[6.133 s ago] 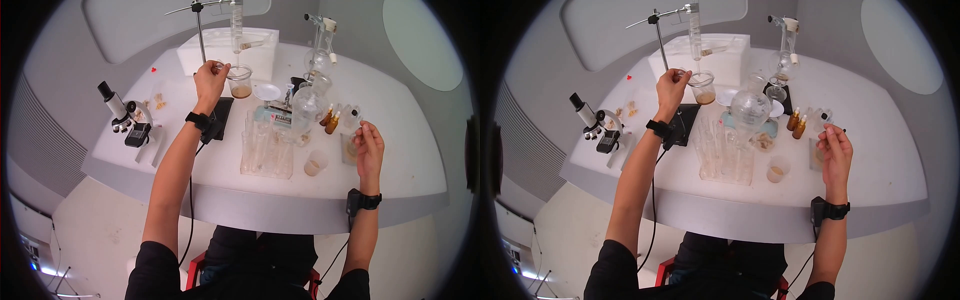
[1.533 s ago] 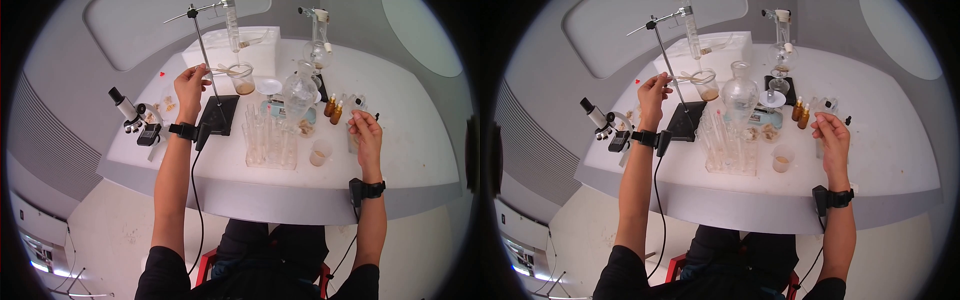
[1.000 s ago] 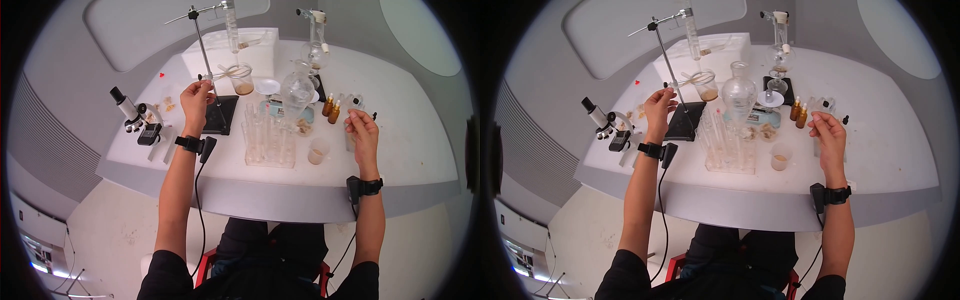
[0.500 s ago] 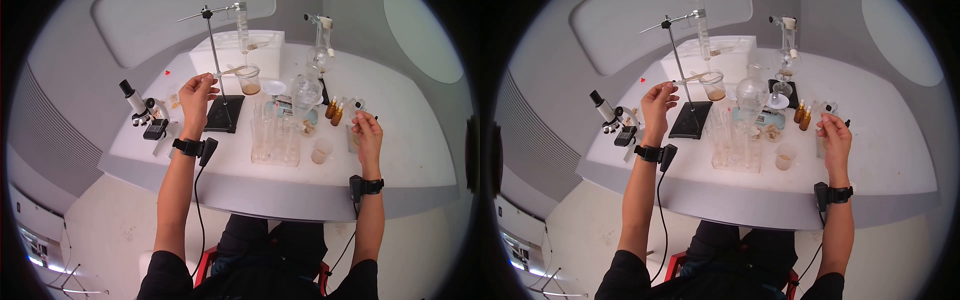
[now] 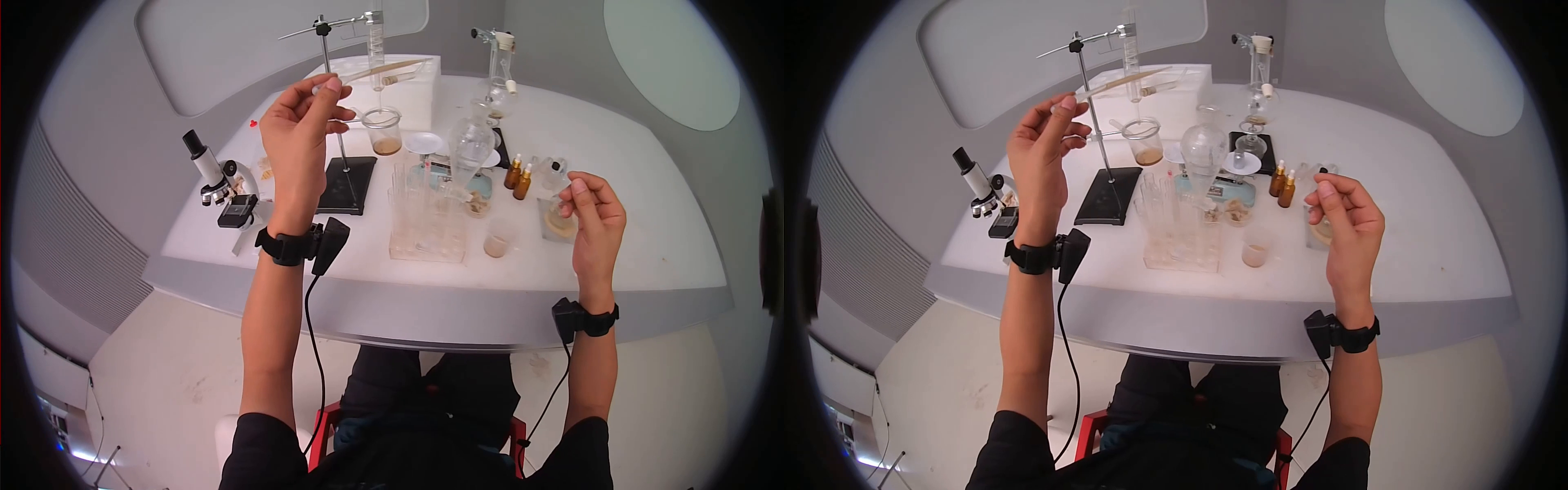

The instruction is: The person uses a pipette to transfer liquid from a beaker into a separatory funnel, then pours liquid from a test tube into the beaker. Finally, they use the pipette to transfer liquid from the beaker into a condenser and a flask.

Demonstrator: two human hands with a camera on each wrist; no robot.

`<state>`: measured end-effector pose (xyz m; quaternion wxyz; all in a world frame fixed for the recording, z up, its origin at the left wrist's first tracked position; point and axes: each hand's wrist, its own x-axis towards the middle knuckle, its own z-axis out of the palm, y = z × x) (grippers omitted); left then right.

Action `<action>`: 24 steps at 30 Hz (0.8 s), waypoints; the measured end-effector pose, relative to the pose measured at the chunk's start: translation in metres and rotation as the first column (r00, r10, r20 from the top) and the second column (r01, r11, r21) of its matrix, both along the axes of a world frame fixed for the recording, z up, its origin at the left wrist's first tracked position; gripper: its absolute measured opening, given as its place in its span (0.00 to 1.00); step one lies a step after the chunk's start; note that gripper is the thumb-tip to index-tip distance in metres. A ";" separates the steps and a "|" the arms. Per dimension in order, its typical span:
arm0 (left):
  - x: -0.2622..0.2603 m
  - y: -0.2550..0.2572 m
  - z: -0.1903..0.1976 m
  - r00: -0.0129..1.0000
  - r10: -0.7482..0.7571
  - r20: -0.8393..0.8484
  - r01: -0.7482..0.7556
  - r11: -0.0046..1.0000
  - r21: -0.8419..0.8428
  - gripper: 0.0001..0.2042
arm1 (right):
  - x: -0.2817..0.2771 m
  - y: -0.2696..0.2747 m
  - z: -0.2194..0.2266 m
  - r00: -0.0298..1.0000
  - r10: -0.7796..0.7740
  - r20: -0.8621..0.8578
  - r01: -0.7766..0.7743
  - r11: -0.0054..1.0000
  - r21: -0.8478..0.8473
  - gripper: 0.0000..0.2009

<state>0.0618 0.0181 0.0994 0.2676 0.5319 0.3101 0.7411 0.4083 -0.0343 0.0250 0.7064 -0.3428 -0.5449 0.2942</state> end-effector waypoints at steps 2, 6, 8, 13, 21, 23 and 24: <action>0.011 -0.010 0.009 0.999 0.003 -0.047 0.001 0.995 0.097 0.15 | -0.007 -0.016 0.010 0.999 0.037 0.026 -0.039 0.997 0.060 0.08; 0.043 -0.037 0.024 0.989 0.084 -0.119 -0.061 0.980 0.188 0.14 | -0.016 -0.045 0.023 0.996 0.071 0.060 -0.078 0.989 0.127 0.07; 0.058 -0.051 0.028 0.985 0.090 -0.146 -0.056 0.973 0.224 0.12 | -0.018 -0.058 0.025 0.995 0.070 0.068 -0.079 0.988 0.134 0.07; 0.096 -0.073 0.019 0.960 0.138 -0.243 -0.051 0.941 0.334 0.11 | -0.014 -0.081 0.020 0.993 0.104 0.059 -0.112 0.984 0.142 0.08; 0.140 -0.096 -0.030 0.824 0.394 -0.407 -0.157 0.850 0.503 0.09 | -0.008 -0.104 -0.006 0.991 0.132 0.019 -0.132 0.991 0.022 0.11; 0.146 -0.097 -0.047 0.771 0.443 -0.457 -0.152 0.825 0.544 0.11 | -0.012 -0.105 -0.013 0.988 0.152 0.035 -0.152 0.988 -0.009 0.13; 0.148 -0.097 -0.057 0.740 0.469 -0.482 -0.149 0.814 0.562 0.12 | -0.014 -0.105 -0.016 0.983 0.175 0.047 -0.174 0.984 -0.033 0.14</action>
